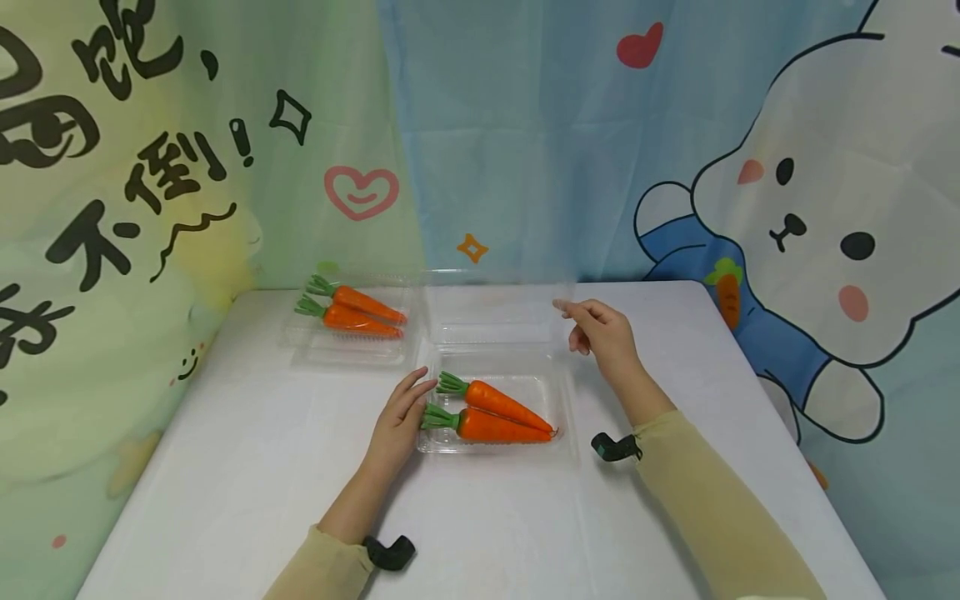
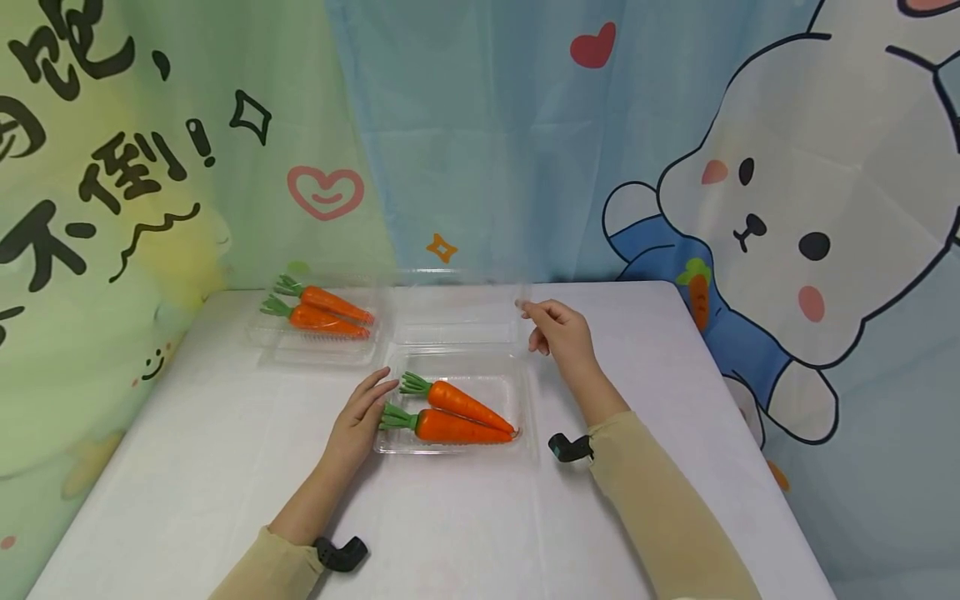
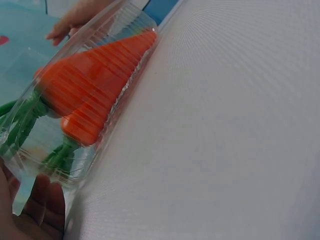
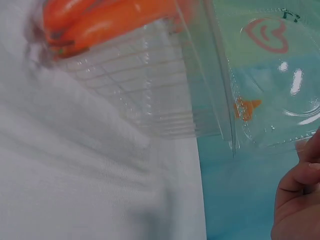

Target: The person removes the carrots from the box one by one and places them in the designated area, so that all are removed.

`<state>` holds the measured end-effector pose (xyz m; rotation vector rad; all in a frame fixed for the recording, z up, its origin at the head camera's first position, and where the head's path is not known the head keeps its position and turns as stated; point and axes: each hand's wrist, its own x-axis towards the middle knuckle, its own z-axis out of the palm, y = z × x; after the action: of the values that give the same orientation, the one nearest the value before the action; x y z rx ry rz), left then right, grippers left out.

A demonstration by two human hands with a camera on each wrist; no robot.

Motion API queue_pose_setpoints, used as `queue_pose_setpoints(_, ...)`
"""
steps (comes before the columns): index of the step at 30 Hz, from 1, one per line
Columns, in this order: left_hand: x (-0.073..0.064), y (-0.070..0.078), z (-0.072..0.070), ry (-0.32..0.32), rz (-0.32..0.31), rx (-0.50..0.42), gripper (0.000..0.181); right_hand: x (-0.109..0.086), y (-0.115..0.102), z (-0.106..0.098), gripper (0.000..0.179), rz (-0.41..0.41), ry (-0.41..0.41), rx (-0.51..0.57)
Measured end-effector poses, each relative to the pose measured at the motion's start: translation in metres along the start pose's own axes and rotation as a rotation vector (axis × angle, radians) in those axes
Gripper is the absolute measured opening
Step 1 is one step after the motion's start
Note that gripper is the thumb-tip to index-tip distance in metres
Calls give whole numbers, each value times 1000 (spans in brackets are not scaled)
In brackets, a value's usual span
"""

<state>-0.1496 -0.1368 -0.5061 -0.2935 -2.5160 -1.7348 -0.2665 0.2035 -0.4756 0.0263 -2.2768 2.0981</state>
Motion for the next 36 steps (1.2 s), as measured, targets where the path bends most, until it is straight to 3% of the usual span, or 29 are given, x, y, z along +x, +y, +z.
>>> queue_pose_setpoints(9,0,0,0,-3,-1,-20,33,8,-9,-6,37,36,-166,32)
queue_pose_setpoints(15,-1,2,0,3,-22,-23,33,26,10,-8,53,98,-270,-26)
queue_pose_setpoints(23,-1,2,1,-6,-33,-11,33,36,33,-6,55,133,-282,-201)
queue_pose_setpoints(30,-1,-2,3,19,0,9,33,32,38,-7,58,169,-312,-322)
queue_pose_setpoints(36,5,-38,7,20,-11,40,35,33,44,-7,57,232,-315,-301)
